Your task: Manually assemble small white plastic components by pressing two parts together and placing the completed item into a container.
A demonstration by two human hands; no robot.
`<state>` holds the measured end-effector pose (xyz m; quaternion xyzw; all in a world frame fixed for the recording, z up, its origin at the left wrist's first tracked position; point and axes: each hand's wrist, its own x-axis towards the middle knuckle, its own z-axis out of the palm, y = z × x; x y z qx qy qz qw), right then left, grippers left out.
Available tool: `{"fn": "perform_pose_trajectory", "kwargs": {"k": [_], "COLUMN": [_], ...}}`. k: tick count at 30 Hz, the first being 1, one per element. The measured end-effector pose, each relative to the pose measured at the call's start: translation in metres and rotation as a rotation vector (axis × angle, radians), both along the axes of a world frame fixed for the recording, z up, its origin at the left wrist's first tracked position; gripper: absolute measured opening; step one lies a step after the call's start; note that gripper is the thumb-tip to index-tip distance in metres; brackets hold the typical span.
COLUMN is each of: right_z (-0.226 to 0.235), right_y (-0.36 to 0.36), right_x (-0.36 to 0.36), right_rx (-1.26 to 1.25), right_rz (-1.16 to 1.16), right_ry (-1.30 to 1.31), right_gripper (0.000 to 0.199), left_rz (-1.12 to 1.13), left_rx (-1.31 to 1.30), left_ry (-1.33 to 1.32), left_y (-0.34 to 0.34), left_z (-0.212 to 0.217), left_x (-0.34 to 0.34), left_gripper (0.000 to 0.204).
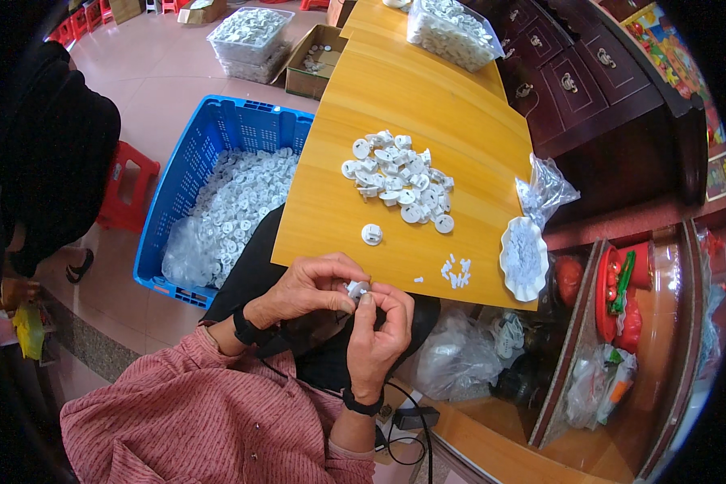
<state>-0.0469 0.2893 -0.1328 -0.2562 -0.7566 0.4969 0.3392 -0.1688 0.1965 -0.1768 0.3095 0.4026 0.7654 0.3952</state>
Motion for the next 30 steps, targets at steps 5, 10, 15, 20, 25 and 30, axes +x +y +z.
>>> {"fn": "perform_pose_trajectory", "kwargs": {"k": [5, 10, 15, 20, 25, 30], "right_z": [-0.0009, 0.0024, 0.0034, 0.0074, 0.0070, 0.0051], "right_y": [-0.0011, -0.0019, -0.0012, -0.0021, -0.0027, -0.0033], "right_x": [-0.0016, -0.0012, -0.0006, -0.0019, -0.0040, -0.0052], "right_rx": [0.042, 0.024, -0.040, -0.252, -0.323, -0.247], "right_rz": [-0.001, 0.002, 0.041, 0.072, 0.072, 0.087], "right_ry": [-0.021, -0.013, 0.013, 0.138, 0.148, 0.117], "right_gripper": [0.002, 0.003, 0.004, 0.004, 0.004, 0.001], "left_rz": [0.005, -0.001, 0.005, 0.002, 0.008, 0.023], "left_rx": [0.025, 0.044, 0.069, 0.058, 0.053, 0.050], "left_ry": [-0.010, -0.013, -0.007, -0.013, -0.003, 0.012], "left_y": [-0.0005, 0.0011, 0.0007, -0.0013, -0.0026, -0.0074], "left_z": [-0.0009, -0.0019, -0.0006, 0.0037, 0.0041, 0.0073], "left_x": [0.0000, 0.0009, 0.0016, -0.0006, -0.0030, -0.0027], "left_gripper": [0.041, 0.041, 0.040, 0.041, 0.041, 0.037]}}
